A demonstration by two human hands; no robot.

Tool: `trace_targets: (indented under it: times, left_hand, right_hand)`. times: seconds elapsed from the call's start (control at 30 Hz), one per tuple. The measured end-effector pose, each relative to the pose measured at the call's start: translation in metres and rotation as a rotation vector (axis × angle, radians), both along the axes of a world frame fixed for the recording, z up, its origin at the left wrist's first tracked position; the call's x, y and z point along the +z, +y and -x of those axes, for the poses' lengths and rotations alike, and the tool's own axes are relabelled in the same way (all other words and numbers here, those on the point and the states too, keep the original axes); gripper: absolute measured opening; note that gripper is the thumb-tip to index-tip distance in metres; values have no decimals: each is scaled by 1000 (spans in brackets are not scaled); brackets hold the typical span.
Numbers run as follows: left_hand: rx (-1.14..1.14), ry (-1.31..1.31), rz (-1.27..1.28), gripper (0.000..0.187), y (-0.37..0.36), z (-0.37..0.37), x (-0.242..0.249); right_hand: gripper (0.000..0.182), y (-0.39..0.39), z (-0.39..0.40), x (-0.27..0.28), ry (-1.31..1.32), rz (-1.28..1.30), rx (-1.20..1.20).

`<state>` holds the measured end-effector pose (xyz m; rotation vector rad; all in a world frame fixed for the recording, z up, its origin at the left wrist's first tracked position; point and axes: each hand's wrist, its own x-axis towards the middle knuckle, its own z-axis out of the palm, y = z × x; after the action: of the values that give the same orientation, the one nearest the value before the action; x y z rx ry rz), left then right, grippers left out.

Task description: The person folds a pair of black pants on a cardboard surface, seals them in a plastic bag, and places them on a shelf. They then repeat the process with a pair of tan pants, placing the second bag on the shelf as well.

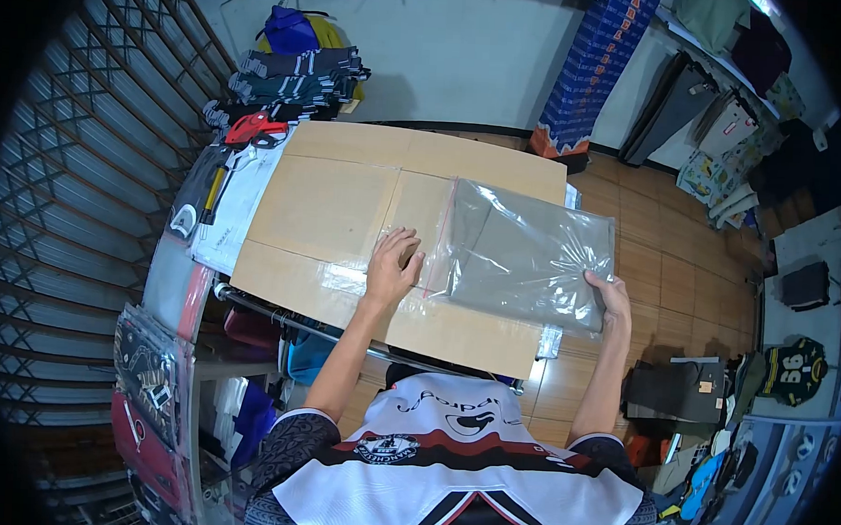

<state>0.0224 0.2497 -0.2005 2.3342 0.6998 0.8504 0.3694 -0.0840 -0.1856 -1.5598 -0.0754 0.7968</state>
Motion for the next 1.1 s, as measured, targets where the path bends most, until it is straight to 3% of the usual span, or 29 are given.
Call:
trace_targets:
  times: [0.2,0.33,0.57,0.67,0.8,0.83,0.93,1.03,1.1]
  left_hand:
    - [19,-1,11,26,-2,0,3]
    - [24,-4,25,26,-4,0,7]
    - [13,-4,60,30,-21,-9,7]
    - [-59,-142,272,33,-39,-20,3]
    - [-166,-173,629,53,-69,-31,10]
    - [-249,-282,818,66,-73,-36,3]
    - [-425,-487,1258,72,-74,-37,3]
    - [-359,-616,1541,60,-69,-27,1]
    - [-262,-520,1519,47,-60,-12,-30]
  right_hand:
    - [25,-50,-44,41,-212,34,-12]
    - [18,-71,-36,152,-494,223,-12]
    - [22,-90,-6,270,-799,304,70]
    - [23,-87,17,307,-899,318,123]
    - [25,-71,44,332,-883,182,101]
    - [26,-66,45,334,-871,133,112]
    - [33,-44,40,339,-815,113,264]
    - [41,3,20,308,-837,164,367]
    - [39,39,10,294,-802,210,636]
